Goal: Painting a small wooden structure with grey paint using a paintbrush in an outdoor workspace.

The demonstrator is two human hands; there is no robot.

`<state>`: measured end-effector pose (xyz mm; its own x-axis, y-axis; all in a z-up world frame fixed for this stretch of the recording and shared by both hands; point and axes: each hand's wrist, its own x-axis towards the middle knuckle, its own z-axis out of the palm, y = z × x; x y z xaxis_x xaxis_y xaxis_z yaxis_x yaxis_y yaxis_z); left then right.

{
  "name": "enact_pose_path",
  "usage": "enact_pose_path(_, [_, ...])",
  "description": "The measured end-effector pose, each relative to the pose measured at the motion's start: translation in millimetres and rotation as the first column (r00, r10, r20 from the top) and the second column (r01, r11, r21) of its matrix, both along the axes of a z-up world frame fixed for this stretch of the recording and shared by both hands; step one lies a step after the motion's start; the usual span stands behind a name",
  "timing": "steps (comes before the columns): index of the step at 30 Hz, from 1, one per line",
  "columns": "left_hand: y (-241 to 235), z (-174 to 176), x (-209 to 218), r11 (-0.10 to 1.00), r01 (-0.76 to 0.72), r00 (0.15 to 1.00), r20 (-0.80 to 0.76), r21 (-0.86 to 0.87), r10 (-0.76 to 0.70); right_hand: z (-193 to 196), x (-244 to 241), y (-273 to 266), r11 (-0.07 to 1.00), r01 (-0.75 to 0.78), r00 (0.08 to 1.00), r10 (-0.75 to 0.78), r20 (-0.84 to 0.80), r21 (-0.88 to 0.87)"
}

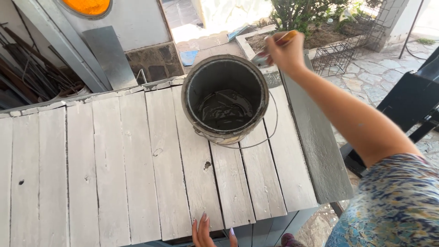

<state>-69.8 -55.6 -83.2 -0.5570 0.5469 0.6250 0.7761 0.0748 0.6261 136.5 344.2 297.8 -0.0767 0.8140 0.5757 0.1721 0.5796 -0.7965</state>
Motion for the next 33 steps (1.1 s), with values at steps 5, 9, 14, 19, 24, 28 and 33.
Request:
enact_pose_path(5, [3.8, -47.9, -17.2, 1.0, -0.002, 0.999, -0.052, 0.007, 0.002, 51.6, 33.4, -28.9, 0.953, 0.027, 0.996, 0.001, -0.092, 0.303])
enact_pose_path(9, [12.4, -64.8, -27.5, 0.995, -0.007, 0.999, -0.046, 0.104, 0.012, 109.2, 36.9, -99.3, 0.913, -0.091, 0.991, 0.123, -0.055, 0.399])
enact_pose_path(14, [-3.0, 0.0, -13.2, 0.999, 0.048, 0.998, -0.032, 0.027, -0.047, 133.6, 9.7, -177.9, 0.899, -0.396, 0.872, 0.304, 0.383, 0.188])
enact_pose_path(19, [-5.8, 13.3, -17.3, 0.995, 0.089, 0.996, -0.006, 0.049, -0.089, 115.6, -66.9, -187.6, 0.883, -0.445, 0.6, 0.417, 0.683, -0.149])
enact_pose_path(24, [-5.9, 18.2, -32.0, 0.991, 0.097, 0.995, -0.02, 0.09, -0.096, 91.4, -103.6, -170.6, 0.919, -0.288, 0.342, 0.363, 0.867, -0.27])
enact_pose_path(28, [-2.0, 11.5, -38.9, 0.99, 0.1, 0.995, -0.029, 0.099, -0.098, 61.0, -110.1, -135.8, 0.903, -0.156, 0.212, 0.426, 0.88, -0.4])
enact_pose_path(33, [1.4, 16.7, -39.2, 0.986, 0.104, 0.994, 0.005, 0.131, -0.105, 29.6, -110.1, -114.5, 0.884, -0.125, 0.096, 0.463, 0.881, -0.451])
